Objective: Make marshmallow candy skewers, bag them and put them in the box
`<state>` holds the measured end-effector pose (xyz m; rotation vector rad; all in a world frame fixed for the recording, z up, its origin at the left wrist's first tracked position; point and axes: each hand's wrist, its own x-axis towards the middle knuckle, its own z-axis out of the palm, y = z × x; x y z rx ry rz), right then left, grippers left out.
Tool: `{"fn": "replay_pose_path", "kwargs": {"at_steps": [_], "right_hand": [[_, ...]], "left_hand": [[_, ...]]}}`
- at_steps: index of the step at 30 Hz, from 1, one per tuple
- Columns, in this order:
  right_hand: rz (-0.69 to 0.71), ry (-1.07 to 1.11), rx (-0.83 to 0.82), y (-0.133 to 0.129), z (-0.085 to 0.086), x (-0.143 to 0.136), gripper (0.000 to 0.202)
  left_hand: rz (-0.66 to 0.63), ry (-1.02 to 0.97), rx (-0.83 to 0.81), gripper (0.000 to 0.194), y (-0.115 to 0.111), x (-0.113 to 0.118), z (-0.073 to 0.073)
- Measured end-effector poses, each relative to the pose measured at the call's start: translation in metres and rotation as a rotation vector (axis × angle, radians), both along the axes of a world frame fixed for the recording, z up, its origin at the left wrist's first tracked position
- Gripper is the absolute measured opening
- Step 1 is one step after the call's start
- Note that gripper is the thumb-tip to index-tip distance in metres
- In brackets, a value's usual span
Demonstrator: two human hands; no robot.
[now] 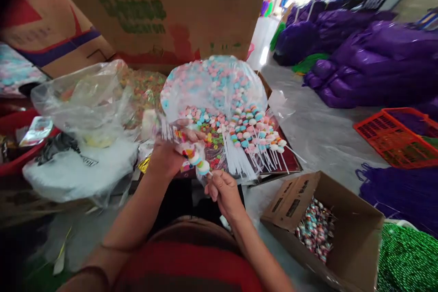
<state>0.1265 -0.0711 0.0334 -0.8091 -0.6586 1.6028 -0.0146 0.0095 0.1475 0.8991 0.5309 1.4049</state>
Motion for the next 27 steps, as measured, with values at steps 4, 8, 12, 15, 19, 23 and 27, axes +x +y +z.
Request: {"fn": "replay_pose_path", "kwargs": {"at_steps": [4,8,12,15,19,23,27], "right_hand": [[-0.096,-0.098,0.017,-0.004,-0.001,-0.001,0.035],[-0.203,-0.217,0.079,-0.006,-0.004,-0.002,0.032],[-0.220,-0.190,0.070,-0.004,-0.003,-0.003,0.033],[-0.150,-0.103,0.039,-0.004,-0.003,-0.004,0.034],[-0.062,-0.099,0.036,-0.004,-0.003,-0.005,0.041],[-0.069,-0.139,0.060,-0.004,-0.002,-0.003,0.047],[-0.093,-0.138,0.063,-0.004,-0.002,-0.001,0.044]], "left_hand": [[0.135,-0.040,-0.076,0.043,-0.007,0.018,-0.012],[0.202,-0.048,-0.037,0.061,-0.014,0.021,-0.017],[0.205,-0.036,-0.019,0.053,-0.014,0.019,-0.018],[0.185,-0.058,-0.048,0.038,-0.017,0.020,-0.020],[0.151,-0.087,-0.030,0.043,-0.020,0.016,-0.020],[0.127,-0.071,-0.021,0.049,-0.013,0.005,-0.017],[0.119,-0.044,0.032,0.072,-0.005,-0.003,-0.013]]}}
